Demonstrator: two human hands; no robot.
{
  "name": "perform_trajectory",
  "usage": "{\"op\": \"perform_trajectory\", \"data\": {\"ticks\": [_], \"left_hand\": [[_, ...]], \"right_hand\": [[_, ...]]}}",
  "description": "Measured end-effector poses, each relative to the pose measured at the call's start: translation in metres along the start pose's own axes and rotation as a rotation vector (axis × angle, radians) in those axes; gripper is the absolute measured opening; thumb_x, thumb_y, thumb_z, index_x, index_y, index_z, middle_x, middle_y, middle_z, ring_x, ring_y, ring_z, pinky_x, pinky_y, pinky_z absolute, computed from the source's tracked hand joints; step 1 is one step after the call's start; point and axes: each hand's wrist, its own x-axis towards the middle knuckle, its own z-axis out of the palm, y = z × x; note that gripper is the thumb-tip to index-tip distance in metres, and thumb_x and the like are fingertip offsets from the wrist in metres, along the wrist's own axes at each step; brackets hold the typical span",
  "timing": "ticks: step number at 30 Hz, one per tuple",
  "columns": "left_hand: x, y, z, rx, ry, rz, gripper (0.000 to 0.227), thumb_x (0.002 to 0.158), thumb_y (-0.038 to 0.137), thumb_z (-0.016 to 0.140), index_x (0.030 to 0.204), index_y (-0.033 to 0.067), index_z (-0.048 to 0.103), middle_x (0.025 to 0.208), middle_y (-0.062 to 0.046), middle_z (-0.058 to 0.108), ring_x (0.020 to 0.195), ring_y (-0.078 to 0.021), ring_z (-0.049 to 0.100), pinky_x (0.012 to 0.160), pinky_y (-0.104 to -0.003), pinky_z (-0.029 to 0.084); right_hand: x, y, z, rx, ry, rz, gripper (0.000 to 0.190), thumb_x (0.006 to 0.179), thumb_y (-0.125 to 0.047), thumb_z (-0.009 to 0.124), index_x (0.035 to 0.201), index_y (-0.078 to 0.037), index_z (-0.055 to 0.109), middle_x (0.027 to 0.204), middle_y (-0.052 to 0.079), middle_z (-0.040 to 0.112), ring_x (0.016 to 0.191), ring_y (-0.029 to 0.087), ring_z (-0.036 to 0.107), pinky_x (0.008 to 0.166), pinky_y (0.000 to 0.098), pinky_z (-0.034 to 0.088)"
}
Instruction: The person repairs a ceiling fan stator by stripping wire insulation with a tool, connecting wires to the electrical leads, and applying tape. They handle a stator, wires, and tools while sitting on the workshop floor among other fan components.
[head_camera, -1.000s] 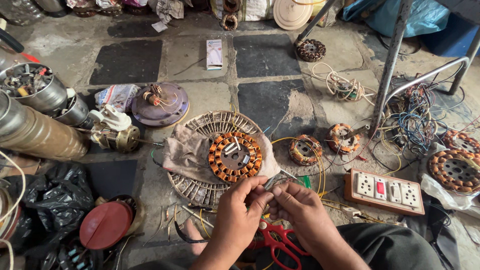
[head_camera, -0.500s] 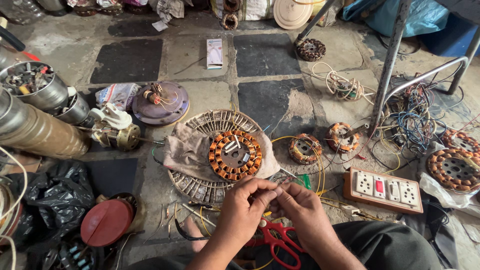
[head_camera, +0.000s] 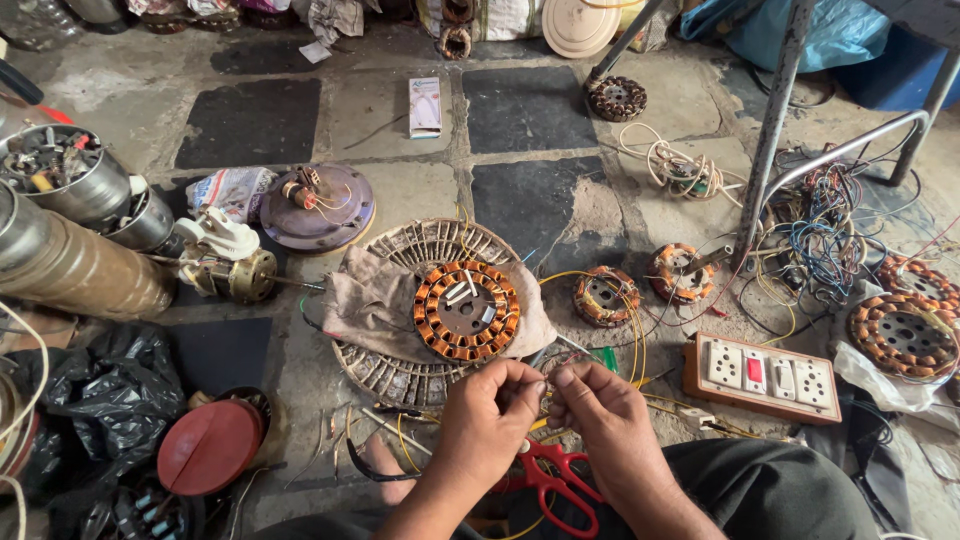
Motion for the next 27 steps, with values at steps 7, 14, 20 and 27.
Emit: {"op": "perform_trajectory", "data": {"ticks": [7,14,20,27], "left_hand": [[-0.003,0.015,-0.008,0.008,0.059,0.12,0.008,0.089,0.01,0.069,0.089,0.0021,0.068,0.075,-0.003,0.067,0.056,-0.0087,0.065,0.045,-0.027,0.056],[0.0,0.017,-0.01,-0.016,-0.081,-0.067,0.007,0.09,0.01,0.068,0.09,0.0023,0.067,0.068,-0.004,0.065,0.051,-0.0127,0.066,0.045,-0.028,0.052],[0.002,0.005,-0.011,0.331,0.007,0.292,0.009,0.087,0.007,0.07,0.092,0.0039,0.063,0.077,-0.009,0.068,0.069,-0.0246,0.069,0.063,-0.039,0.054],[0.005,0.011,-0.01,0.528,0.05,0.469,0.012,0.09,0.009,0.07,0.093,0.0056,0.06,0.087,-0.011,0.064,0.085,-0.0317,0.066,0.072,-0.044,0.052]], "right_hand": [[0.006,-0.003,-0.001,-0.173,0.117,-0.242,0.021,0.097,-0.014,0.064,0.111,0.001,0.066,0.087,0.007,0.065,0.076,0.013,0.06,0.067,0.0278,0.051],[-0.006,-0.05,0.008,-1.252,-0.079,-1.083,0.021,0.083,-0.016,0.074,0.103,-0.011,0.072,0.101,0.007,0.071,0.092,0.026,0.069,0.08,0.0379,0.056],[0.003,-0.04,-0.003,-1.125,-0.231,-0.812,0.013,0.092,-0.017,0.069,0.094,-0.004,0.069,0.089,0.009,0.069,0.084,0.027,0.069,0.071,0.0364,0.056],[0.026,-0.005,-0.014,-0.347,-0.265,-0.03,0.033,0.103,-0.028,0.055,0.083,-0.001,0.061,0.072,0.004,0.063,0.065,0.012,0.059,0.061,0.0288,0.052]]}}
